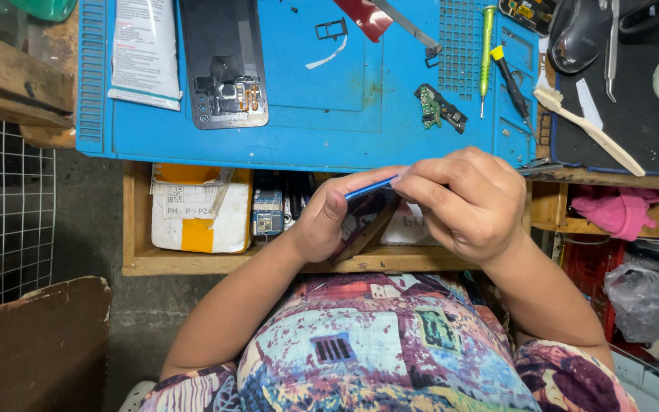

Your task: The person disassembles a mobile phone by prying open the blue back casing, separating the internal components, and removing the screen panel from the frame.

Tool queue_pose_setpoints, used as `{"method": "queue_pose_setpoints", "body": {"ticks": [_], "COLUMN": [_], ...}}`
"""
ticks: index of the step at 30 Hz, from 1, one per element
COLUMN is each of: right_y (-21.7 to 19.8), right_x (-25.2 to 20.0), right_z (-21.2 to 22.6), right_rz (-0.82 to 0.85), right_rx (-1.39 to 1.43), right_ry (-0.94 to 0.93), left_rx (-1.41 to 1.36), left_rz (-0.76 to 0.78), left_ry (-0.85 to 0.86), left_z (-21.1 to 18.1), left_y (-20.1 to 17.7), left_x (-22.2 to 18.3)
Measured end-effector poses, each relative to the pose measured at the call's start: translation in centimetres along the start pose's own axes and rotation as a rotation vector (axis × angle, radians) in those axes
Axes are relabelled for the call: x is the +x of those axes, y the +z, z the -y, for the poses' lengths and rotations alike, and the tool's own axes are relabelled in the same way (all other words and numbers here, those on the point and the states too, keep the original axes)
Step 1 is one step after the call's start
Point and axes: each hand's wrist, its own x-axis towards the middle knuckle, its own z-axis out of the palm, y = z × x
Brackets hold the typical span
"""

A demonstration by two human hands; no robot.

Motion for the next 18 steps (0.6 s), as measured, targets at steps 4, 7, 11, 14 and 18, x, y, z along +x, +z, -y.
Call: {"method": "queue_pose_setpoints", "body": {"ticks": [4, 7, 11, 14, 18], "right_y": [0.34, 0.59, 0.78, 0.88, 0.93], "right_x": [0.07, 0.01, -0.13, -0.2, -0.24], "right_z": [-0.13, -0.23, -0.39, -0.53, -0.65], "right_rz": [0.023, 0.023, 0.029, 0.023, 0.009], "right_rx": [-0.002, -0.018, -0.044, -0.062, -0.086], "right_ry": [0.007, 0.015, 0.005, -0.005, -0.019], "left_rx": [-0.074, -0.134, -0.141, -0.122, -0.1], "left_rz": [-0.026, -0.04, -0.047, -0.058, -0.054], "left_ry": [-0.014, -0.037, -0.026, -0.034, -0.029], "left_z": [0.83, 1.15, 1.07, 0.79, 0.56], "left_y": [-0.14, -0.2, -0.27, -0.21, -0.24], "left_x": [-0.24, -0.29, -0.27, -0.22, -0.09]}}
